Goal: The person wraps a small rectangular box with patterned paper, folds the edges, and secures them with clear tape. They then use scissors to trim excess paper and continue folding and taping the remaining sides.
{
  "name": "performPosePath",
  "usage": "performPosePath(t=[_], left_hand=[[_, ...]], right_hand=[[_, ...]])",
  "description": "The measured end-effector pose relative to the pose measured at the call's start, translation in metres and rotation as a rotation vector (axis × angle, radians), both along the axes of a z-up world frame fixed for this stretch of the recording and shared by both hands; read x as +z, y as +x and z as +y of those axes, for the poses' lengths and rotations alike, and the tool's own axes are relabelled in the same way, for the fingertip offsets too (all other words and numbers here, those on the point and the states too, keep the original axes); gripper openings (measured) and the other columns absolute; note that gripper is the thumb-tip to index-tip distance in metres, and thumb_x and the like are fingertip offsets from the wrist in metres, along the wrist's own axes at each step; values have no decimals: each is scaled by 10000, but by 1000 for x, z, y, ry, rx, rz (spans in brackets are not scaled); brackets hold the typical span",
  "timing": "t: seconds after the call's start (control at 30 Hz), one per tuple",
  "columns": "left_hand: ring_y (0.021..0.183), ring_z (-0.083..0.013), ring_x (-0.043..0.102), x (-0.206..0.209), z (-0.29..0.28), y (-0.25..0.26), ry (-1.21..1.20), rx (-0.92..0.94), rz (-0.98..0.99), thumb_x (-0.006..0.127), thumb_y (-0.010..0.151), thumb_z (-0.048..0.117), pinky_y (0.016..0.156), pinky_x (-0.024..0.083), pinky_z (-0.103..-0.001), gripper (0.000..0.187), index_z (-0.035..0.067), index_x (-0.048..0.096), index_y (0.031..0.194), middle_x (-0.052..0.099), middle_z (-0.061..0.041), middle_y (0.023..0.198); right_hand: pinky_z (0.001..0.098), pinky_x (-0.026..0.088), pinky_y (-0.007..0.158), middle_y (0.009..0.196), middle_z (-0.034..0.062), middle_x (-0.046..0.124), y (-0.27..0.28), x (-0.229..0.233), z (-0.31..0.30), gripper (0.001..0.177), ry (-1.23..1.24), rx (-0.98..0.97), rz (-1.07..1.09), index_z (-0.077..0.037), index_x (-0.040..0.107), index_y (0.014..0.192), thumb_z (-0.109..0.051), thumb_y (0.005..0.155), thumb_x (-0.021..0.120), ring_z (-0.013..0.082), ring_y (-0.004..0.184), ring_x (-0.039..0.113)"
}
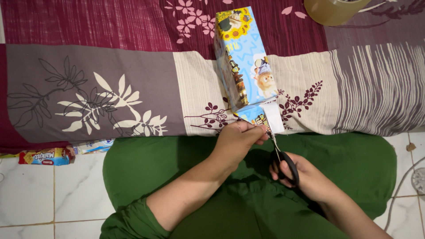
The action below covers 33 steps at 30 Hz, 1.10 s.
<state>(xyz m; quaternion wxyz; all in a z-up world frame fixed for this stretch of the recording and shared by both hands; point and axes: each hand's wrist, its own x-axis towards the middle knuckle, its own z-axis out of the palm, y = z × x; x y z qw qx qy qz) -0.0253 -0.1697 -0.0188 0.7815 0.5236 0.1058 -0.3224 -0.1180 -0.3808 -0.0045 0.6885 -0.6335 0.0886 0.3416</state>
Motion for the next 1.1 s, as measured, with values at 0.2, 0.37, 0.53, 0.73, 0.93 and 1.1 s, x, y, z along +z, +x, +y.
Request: performPosePath(t=[0.2,0.37,0.53,0.73,0.93,1.1], left_hand=[[785,-138,670,-1,0,0,1,-10,5,745,910,229,763,545,-280,269,-39,740,936,753,-82,859],[787,-138,674,-1,1,1,-6,-11,6,737,908,230,770,551,-281,264,-32,742,947,753,-77,862],[794,-138,673,-4,1,1,-13,-17,15,743,911,222,776,548,-280,265,-40,738,951,752,-78,869],[781,-139,680,-8,-1,0,-29,-10,21,747,903,209,764,553,-277,255,-41,742,951,753,-81,855],[780,-138,668,-9,-1,0,-22,-17,29,751,905,215,750,540,-277,260,-42,738,945,751,-82,857],[779,-132,659,-6,1,-1,-6,-22,20,750,905,225,748,534,-272,262,-35,741,939,746,-73,851]], right_hand=[[234,327,497,771,0,605,-2,-1,4,509,10,-12,-20,-61,621,904,-563,956,563,73,583,437],[238,324,490,761,-4,600,0,0,6,522,29,-20,-8,-62,618,897,-578,946,562,76,575,430],[240,314,493,753,1,592,0,-3,6,520,40,-36,22,-56,613,890,-571,952,571,79,576,423],[238,316,491,764,-1,608,0,-7,4,494,18,-41,12,-70,620,891,-556,955,556,75,574,424],[239,316,488,776,8,622,-1,-11,3,454,42,-42,31,-78,601,883,-523,969,575,79,567,420],[235,319,490,785,4,624,-1,-13,3,444,30,-39,49,-90,591,887,-527,961,568,74,571,425]])
